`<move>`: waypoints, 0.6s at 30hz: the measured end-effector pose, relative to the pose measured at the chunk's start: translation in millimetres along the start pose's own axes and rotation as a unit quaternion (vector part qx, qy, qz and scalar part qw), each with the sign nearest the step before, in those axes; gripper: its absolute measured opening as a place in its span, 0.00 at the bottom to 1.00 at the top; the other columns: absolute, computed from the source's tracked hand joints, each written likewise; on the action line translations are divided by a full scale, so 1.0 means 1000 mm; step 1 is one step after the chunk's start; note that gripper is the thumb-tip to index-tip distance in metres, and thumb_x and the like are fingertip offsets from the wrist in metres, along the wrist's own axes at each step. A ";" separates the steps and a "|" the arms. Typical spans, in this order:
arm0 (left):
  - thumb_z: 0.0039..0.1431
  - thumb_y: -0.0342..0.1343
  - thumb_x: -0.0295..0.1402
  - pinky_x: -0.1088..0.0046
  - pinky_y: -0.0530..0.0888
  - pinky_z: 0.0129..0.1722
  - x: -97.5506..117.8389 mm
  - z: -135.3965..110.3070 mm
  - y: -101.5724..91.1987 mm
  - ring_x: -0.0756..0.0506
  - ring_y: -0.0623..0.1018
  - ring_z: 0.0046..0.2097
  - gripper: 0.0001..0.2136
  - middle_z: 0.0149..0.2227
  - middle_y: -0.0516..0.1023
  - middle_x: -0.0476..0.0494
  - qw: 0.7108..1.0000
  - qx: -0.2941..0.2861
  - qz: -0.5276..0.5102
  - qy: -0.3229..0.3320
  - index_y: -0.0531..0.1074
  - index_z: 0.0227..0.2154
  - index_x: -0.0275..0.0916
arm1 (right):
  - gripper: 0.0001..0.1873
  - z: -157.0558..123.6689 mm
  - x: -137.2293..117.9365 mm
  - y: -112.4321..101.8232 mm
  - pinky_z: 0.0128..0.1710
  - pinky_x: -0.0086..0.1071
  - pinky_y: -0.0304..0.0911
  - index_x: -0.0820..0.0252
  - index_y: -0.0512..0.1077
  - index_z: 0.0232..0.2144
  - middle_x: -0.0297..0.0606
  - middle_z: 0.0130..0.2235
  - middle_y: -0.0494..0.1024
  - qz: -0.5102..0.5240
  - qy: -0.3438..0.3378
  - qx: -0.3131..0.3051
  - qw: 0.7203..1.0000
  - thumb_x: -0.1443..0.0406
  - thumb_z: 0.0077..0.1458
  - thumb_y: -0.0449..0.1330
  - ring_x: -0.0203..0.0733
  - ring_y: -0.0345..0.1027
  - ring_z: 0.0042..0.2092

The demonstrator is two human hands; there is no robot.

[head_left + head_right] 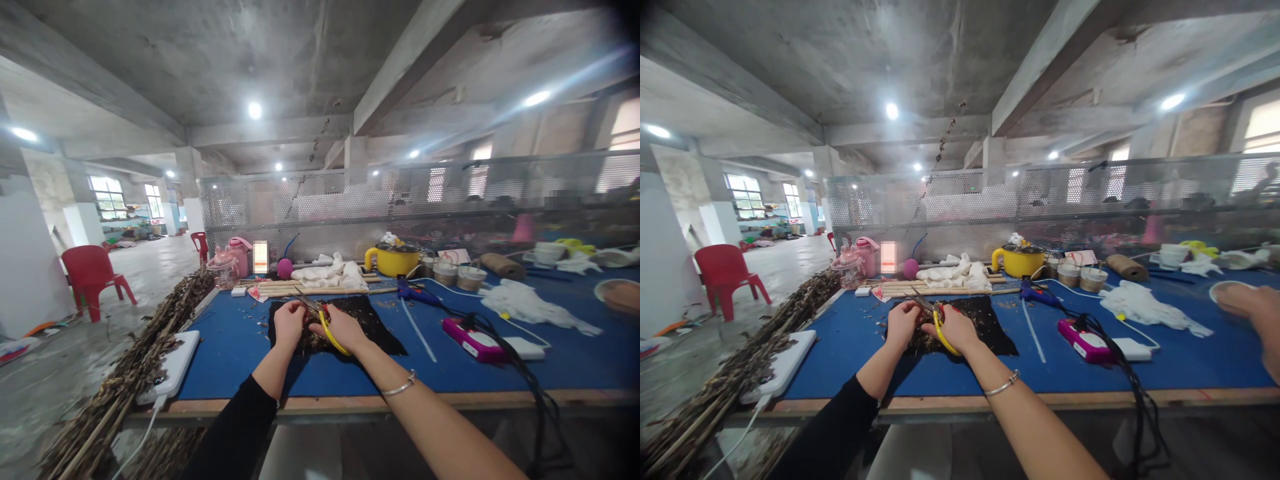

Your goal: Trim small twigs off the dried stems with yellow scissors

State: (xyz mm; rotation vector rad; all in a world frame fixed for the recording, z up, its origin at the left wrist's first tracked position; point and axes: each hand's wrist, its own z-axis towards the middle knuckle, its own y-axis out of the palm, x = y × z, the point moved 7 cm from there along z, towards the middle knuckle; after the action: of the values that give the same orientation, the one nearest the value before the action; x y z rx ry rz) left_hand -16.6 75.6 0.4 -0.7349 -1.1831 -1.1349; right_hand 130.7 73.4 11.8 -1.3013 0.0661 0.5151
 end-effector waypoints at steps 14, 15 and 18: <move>0.49 0.48 0.33 0.78 0.66 0.26 0.025 -0.011 0.006 0.50 0.72 0.26 0.10 0.25 0.76 0.45 0.989 -0.041 0.105 0.099 0.74 0.27 0.36 | 0.31 0.002 0.000 0.002 0.35 0.33 0.56 0.59 0.64 0.39 0.44 0.38 0.74 0.002 0.001 -0.014 1.000 0.41 0.45 0.48 0.49 0.68 0.41; 0.49 0.48 0.33 0.78 0.66 0.25 0.023 -0.011 0.004 0.50 0.72 0.25 0.10 0.24 0.75 0.45 0.989 -0.033 0.107 0.092 0.74 0.26 0.36 | 0.30 0.002 -0.001 0.002 0.34 0.33 0.56 0.59 0.64 0.39 0.44 0.37 0.74 -0.003 -0.004 -0.013 1.000 0.41 0.44 0.49 0.49 0.68 0.40; 0.48 0.48 0.32 0.78 0.65 0.23 0.019 -0.010 0.001 0.50 0.70 0.22 0.09 0.21 0.74 0.46 0.990 -0.019 0.117 0.078 0.73 0.24 0.36 | 0.29 0.001 -0.001 0.003 0.34 0.33 0.56 0.60 0.63 0.37 0.43 0.37 0.73 -0.009 -0.014 -0.007 1.000 0.42 0.43 0.51 0.49 0.68 0.40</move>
State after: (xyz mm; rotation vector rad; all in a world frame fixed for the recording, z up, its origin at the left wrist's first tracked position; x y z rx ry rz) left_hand -12.5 61.0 16.4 -0.7786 -0.9201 -1.0008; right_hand 128.2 74.5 10.3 -1.3063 0.0285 0.5193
